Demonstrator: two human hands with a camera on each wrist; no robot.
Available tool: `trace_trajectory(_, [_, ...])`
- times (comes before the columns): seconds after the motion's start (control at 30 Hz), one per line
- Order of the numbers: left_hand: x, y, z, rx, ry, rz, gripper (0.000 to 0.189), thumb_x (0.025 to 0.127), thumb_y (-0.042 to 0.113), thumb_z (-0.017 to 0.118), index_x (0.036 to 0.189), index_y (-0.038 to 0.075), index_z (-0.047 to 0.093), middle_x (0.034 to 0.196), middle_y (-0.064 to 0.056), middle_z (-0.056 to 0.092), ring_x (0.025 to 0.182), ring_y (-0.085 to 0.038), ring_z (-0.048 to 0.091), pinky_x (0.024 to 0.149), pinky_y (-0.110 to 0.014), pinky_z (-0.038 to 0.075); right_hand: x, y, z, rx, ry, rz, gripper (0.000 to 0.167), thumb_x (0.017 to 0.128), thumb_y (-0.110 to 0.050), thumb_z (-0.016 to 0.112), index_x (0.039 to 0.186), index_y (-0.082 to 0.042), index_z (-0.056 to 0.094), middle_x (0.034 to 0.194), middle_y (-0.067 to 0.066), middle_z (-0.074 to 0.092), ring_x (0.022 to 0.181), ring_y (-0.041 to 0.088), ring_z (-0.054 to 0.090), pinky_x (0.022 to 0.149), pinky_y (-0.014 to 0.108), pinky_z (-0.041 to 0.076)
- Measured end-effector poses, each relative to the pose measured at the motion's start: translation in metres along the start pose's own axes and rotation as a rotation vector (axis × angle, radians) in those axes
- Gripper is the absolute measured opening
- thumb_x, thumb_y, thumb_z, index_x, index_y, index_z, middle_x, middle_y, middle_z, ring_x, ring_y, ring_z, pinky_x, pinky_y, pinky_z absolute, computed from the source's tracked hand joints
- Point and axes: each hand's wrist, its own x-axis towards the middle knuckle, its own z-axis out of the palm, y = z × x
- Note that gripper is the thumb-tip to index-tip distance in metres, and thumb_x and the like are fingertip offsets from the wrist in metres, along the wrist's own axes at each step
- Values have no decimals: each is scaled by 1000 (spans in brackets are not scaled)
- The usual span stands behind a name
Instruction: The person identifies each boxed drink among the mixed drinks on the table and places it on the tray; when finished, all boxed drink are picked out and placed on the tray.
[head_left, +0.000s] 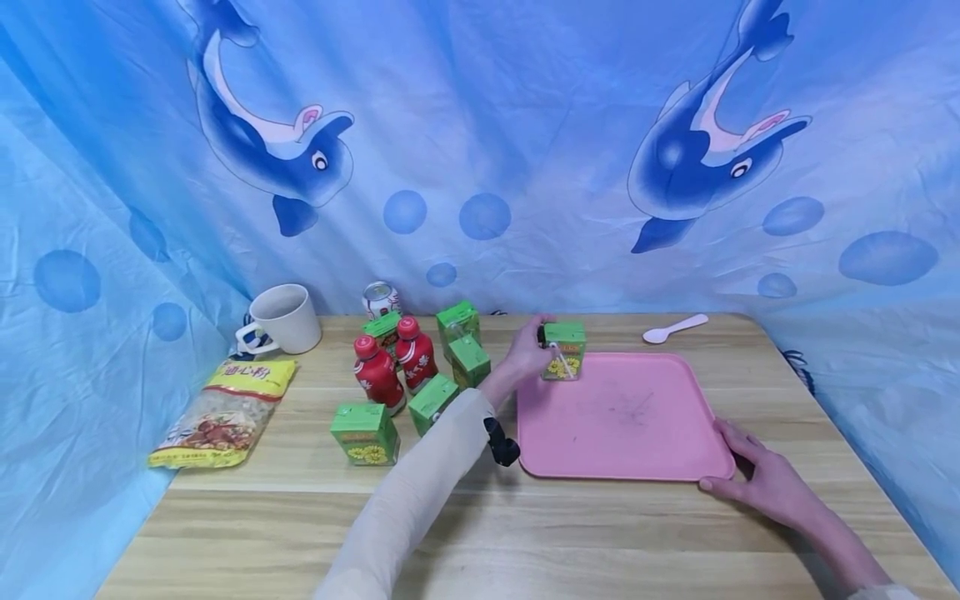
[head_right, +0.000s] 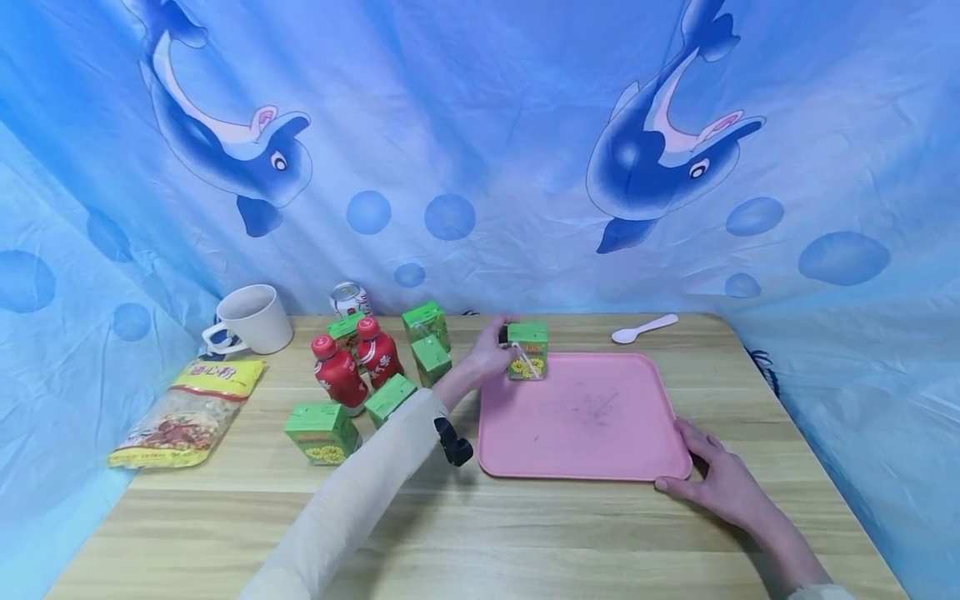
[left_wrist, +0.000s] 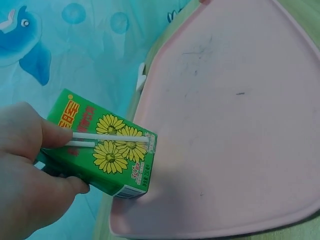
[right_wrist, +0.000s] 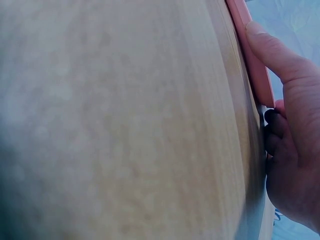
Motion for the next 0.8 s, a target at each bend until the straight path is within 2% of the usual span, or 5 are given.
trace_trajectory(0.3, [-12,7,1,118,53,1,66,93,-4,62,152,3,34,143,-21,48,120,-32,56,89,-33,53,3,2,3,-3,-2,-9,109,76,-46,85,153,6,28,146,40,35,128,62,32,96,73,34])
trace_trajectory(0.4, [-22,13,2,152,107,44,70,92,-2,63,153,0,29,144,-21,47,116,-32,56,90,-36,52,3,2,3,-3,-1,-13,109,76,-47,85,153,6,29,146,40,35,128,62,34,95,73,35])
trace_trajectory(0.53, [-40,26,3,200,193,186,67,90,0,62,150,-2,32,142,-20,47,105,-33,57,99,-41,48,3,3,3,-2,-1,-17,107,76,-45,86,152,6,30,146,40,35,128,63,33,95,73,35])
trace_trajectory(0.6, [-50,34,2,220,228,285,64,89,0,62,147,-3,36,143,-19,48,111,-31,55,107,-41,41,3,4,3,-3,-2,-17,106,77,-44,86,152,7,30,145,40,35,128,63,32,95,73,35])
trace_trajectory(0.8, [-83,56,-10,161,223,547,46,88,-2,63,133,-5,51,130,-19,56,119,-30,54,103,-37,45,3,5,1,-18,-4,-11,106,78,-44,85,152,7,29,145,41,34,127,64,33,94,73,36])
